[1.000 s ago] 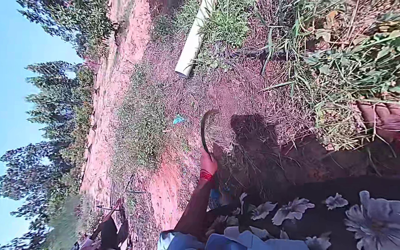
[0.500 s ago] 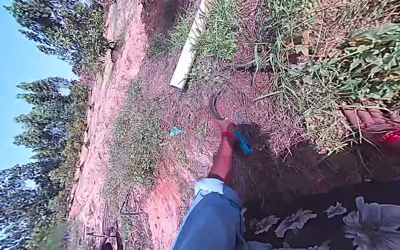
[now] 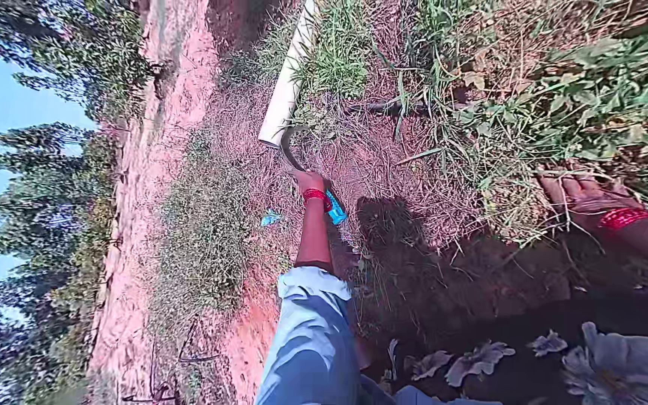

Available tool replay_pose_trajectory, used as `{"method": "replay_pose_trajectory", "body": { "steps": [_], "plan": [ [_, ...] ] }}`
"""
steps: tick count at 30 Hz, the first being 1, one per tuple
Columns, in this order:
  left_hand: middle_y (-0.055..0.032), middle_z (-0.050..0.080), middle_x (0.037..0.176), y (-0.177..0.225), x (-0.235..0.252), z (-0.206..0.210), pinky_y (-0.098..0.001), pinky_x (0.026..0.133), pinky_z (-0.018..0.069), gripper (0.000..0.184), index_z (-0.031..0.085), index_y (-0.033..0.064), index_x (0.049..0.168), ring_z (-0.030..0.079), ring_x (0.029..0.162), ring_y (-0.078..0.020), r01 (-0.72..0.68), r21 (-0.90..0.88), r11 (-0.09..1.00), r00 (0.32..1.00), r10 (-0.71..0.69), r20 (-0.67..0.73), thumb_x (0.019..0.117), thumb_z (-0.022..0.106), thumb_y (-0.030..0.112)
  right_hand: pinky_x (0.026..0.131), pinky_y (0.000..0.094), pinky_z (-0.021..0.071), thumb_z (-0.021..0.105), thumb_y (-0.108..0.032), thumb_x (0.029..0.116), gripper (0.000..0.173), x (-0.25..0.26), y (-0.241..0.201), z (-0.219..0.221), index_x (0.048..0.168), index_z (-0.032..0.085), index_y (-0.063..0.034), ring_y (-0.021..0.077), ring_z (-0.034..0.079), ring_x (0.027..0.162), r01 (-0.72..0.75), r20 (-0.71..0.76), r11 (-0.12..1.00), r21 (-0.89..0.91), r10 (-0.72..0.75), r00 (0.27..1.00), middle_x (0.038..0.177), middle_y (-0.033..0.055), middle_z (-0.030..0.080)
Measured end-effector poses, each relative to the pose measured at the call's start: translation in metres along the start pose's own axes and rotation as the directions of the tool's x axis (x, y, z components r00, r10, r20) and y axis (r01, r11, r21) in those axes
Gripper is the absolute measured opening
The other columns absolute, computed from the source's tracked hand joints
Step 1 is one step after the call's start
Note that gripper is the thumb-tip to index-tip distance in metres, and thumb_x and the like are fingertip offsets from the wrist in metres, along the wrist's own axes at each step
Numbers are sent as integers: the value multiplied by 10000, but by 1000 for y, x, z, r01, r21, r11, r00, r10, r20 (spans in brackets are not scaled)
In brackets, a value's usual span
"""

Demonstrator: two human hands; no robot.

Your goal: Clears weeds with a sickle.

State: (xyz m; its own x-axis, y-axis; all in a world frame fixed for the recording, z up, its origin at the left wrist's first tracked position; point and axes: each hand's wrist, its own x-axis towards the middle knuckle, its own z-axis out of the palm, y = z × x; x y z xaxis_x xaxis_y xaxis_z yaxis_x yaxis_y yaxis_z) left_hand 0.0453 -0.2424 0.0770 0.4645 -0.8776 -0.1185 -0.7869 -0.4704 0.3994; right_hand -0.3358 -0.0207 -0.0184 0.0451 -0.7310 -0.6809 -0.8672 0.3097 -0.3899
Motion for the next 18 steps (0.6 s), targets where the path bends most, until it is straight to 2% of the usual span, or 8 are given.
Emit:
{"method": "replay_pose_trajectory", "body": {
  "steps": [2,5,6,8,10,14,16,18],
  "plan": [
    [-319,554,1395,19,20,15,-525,1074,475,610,179,-38,1582,588,1282,-407,43,-23,999,999,-43,11,1073,470,132,1214,603,244,418,-43,1096,644,11,8,9,1664,120,-99,451,245,1548,-12,-13,1000,-24,11,1000,1657,280,269],
    [-320,532,1418,36,31,37,-501,1063,496,755,122,-34,1585,587,1292,-389,89,-2,996,996,-89,27,1001,591,66,1110,690,348,514,-19,1062,626,35,37,50,1630,252,-51,545,342,1468,72,-260,997,-6,-71,963,1551,336,407],
    [-317,541,1408,35,32,41,-503,1049,508,797,110,-20,1587,599,1278,-386,97,11,995,995,-97,28,978,619,56,1112,691,344,499,-30,1072,610,31,33,48,1629,250,-44,550,332,1473,61,-246,998,19,-54,968,1557,347,391],
    [-314,551,1399,28,32,41,-502,1048,505,825,72,2,1601,606,1272,-385,85,39,996,995,-87,53,983,616,50,1171,637,301,400,-88,1118,591,14,10,18,1651,147,-45,512,272,1518,-10,-77,998,59,14,997,1623,336,288],
    [-309,547,1416,22,26,34,-506,1072,489,860,25,4,1612,593,1293,-392,37,102,994,994,-46,95,987,614,51,1188,604,301,370,-105,1128,568,3,-6,-2,1644,148,-23,495,272,1523,-37,-9,997,72,38,999,1629,331,278],
    [-338,548,1391,-19,-29,19,-548,1058,491,750,61,-20,1595,599,1268,-435,-5,192,981,986,-27,164,1042,550,116,1167,635,313,389,-74,1118,567,-3,-4,2,1635,169,4,510,288,1512,7,-54,999,50,-4,999,1616,338,304],
    [-331,527,1422,-51,-76,9,-474,1105,461,704,46,-63,1588,591,1296,-387,19,248,968,975,-73,210,1073,491,120,1115,678,345,480,11,1068,599,8,15,27,1612,232,28,555,317,1477,108,-207,994,0,-106,973,1562,367,368],
    [-347,563,1370,-95,-135,4,-484,1078,481,655,89,-98,1573,627,1243,-405,29,287,957,968,-99,233,1085,465,125,1070,717,359,523,24,1045,591,20,29,47,1590,295,33,583,362,1435,158,-328,987,-33,-160,931,1508,380,426]
  ]
}}
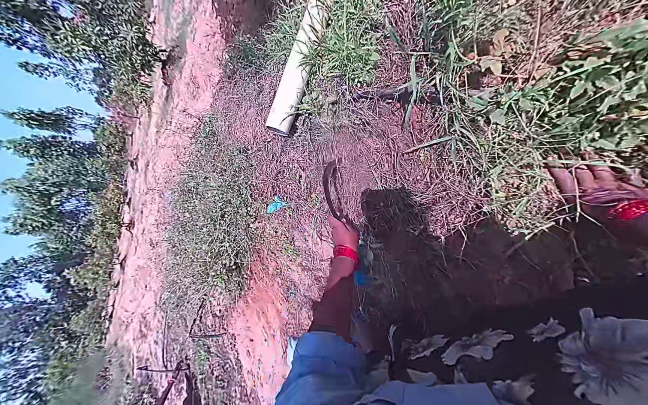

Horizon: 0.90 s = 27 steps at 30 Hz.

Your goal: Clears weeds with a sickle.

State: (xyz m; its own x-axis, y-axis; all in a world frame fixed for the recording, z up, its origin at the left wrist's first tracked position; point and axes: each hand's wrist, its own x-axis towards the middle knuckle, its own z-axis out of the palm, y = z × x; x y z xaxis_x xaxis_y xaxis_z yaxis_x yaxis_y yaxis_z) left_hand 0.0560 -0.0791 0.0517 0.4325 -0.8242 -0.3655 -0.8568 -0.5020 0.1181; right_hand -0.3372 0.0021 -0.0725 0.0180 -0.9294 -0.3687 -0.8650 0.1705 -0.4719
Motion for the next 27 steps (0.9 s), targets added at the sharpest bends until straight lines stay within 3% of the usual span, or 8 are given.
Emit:
{"method": "replay_pose_trajectory", "body": {
  "steps": [5,8,11,14,18,20,24,27],
  "plan": [
    [-368,608,1275,-86,-83,19,-536,1066,467,485,369,-164,1463,619,1212,-457,89,58,994,990,-94,101,1118,391,175,1121,768,243,509,-28,1068,557,3,3,5,1597,335,-33,553,334,1471,-52,1,997,56,52,999,1546,333,425],
    [-359,627,1177,-79,-58,11,-524,991,510,547,210,-162,1524,656,1083,-434,-25,-161,987,978,-10,-209,1099,403,123,1098,748,294,529,1,1050,580,2,3,4,1595,329,-12,542,350,1464,-21,1,1000,-3,21,1000,1546,320,431],
    [-324,616,1158,-16,2,-23,-489,914,542,521,150,-109,1557,666,1000,-387,-141,-275,951,935,37,-351,1123,328,120,1130,720,279,532,8,1047,608,2,2,-1,1604,289,3,533,312,1487,-17,60,1000,-13,18,998,1566,319,402],
    [-341,503,1428,70,60,-55,-475,1068,478,563,104,-53,1591,594,1259,-389,-61,-444,894,963,-64,-261,1126,340,160,1126,692,321,541,10,1042,654,2,-1,-10,1616,228,17,541,287,1496,-11,128,1000,-18,13,992,1581,335,361],
    [-254,596,1267,161,79,-20,-441,904,537,429,418,-75,1450,632,1038,-293,-17,-695,719,992,-76,-102,1087,421,153,1147,713,263,519,-33,1064,600,11,5,-6,1611,275,1,537,268,1505,-91,169,992,84,75,983,1603,318,346],
    [-267,571,1306,177,51,13,-454,900,550,525,266,-25,1536,642,1049,-309,-24,-650,760,999,-2,-39,1059,454,87,1136,724,272,546,-33,1053,606,13,9,-1,1605,298,-1,541,281,1494,-91,161,993,80,77,984,1586,318,371],
    [-296,604,1191,111,-28,52,-427,868,567,529,171,-88,1543,677,952,-307,-148,-343,928,972,200,121,1103,403,92,1118,710,303,512,-18,1065,580,9,1,-6,1601,292,11,556,296,1483,-82,148,996,37,75,986,1567,344,379],
    [-358,587,1270,31,-79,40,-459,954,546,550,140,-146,1547,683,1063,-377,-250,-144,957,930,279,240,1101,373,77,1106,767,248,516,-20,1064,558,9,2,-1,1591,333,-1,566,312,1472,-80,93,995,66,74,993,1551,341,409]
  ]
}}
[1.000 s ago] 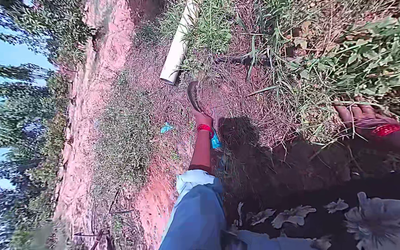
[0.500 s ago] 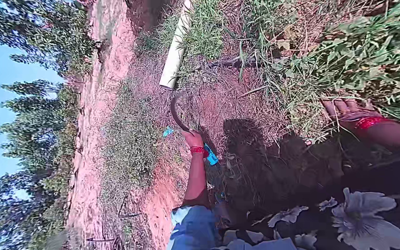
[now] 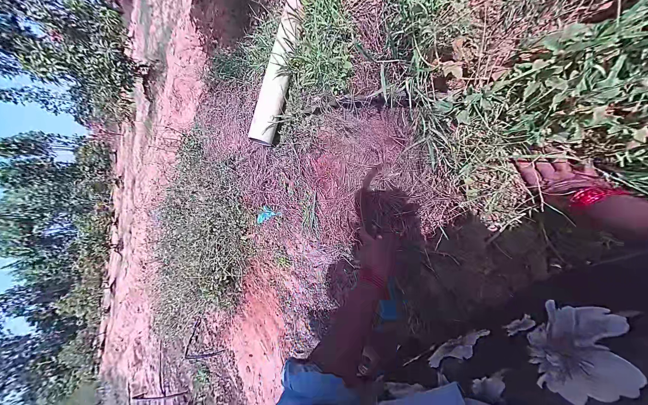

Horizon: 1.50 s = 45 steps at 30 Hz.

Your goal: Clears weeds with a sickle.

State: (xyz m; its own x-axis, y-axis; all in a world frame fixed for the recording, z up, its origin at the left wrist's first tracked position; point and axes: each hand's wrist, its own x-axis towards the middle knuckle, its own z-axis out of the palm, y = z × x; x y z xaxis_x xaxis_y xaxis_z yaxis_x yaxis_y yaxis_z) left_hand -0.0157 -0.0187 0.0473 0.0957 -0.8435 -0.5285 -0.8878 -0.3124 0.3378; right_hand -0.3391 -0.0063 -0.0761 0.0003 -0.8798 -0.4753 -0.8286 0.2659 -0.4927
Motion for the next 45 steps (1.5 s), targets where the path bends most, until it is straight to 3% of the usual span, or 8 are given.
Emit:
{"method": "replay_pose_trajectory", "body": {
  "steps": [5,9,14,24,29,34,37,45],
  "plan": [
    [-250,656,905,-31,-33,-25,-456,752,581,490,297,-212,1450,679,756,-304,-154,60,986,951,165,-262,1086,365,110,1127,760,226,511,-13,1057,558,4,10,8,1589,343,-8,537,285,1500,15,-24,1000,11,-15,1000,1579,302,402],
    [-353,635,1210,40,48,-64,-508,1015,500,535,195,-135,1543,670,1116,-429,-115,245,963,918,197,-343,1118,349,151,1154,709,251,479,-31,1074,560,4,7,3,1605,305,-15,514,261,1518,7,18,1000,-3,-7,1000,1612,288,355],
    [-368,576,1341,53,122,-63,-576,1072,464,603,98,-48,1601,597,1261,-476,28,360,933,978,50,-205,1118,371,187,1181,629,299,478,-27,1073,584,4,7,3,1617,266,-12,492,243,1536,18,39,999,-40,-16,999,1633,274,327],
    [-375,611,1249,-115,-80,-38,-573,1037,471,470,420,-149,1440,625,1176,-480,325,272,906,946,-313,-89,1104,430,180,1179,660,284,577,-47,1026,676,6,11,6,1624,263,-38,468,226,1550,32,42,999,-13,-31,999,1652,250,308],
    [-399,628,1151,-36,-26,-49,-559,945,524,534,249,-205,1493,677,1020,-492,-98,219,971,859,194,-474,1091,394,115,1166,645,316,596,-20,1004,628,9,17,11,1582,350,2,491,311,1504,66,-5,998,14,-66,998,1592,275,397],
    [-259,641,1096,91,62,-10,-471,875,555,528,158,-23,1582,674,941,-332,-138,-48,989,976,127,-176,1129,332,187,1175,679,275,653,0,965,748,1,9,2,1618,295,-53,444,214,1561,48,15,997,-58,-47,999,1651,225,324],
    [-329,608,1288,113,48,19,-526,1035,497,566,141,-20,1596,641,1188,-415,-73,128,989,997,71,22,1120,376,176,1176,674,272,651,-12,968,737,5,15,6,1616,300,-52,443,245,1549,65,-8,995,-78,-65,998,1642,227,340],
    [-335,594,1333,-84,-74,-24,-598,1012,495,602,302,-64,1554,634,1183,-473,150,536,831,951,-269,152,1062,515,210,1157,664,324,632,55,949,755,1,13,4,1612,276,-11,487,226,1543,96,-9,992,-78,-97,995,1628,266,336]
  ]
}}
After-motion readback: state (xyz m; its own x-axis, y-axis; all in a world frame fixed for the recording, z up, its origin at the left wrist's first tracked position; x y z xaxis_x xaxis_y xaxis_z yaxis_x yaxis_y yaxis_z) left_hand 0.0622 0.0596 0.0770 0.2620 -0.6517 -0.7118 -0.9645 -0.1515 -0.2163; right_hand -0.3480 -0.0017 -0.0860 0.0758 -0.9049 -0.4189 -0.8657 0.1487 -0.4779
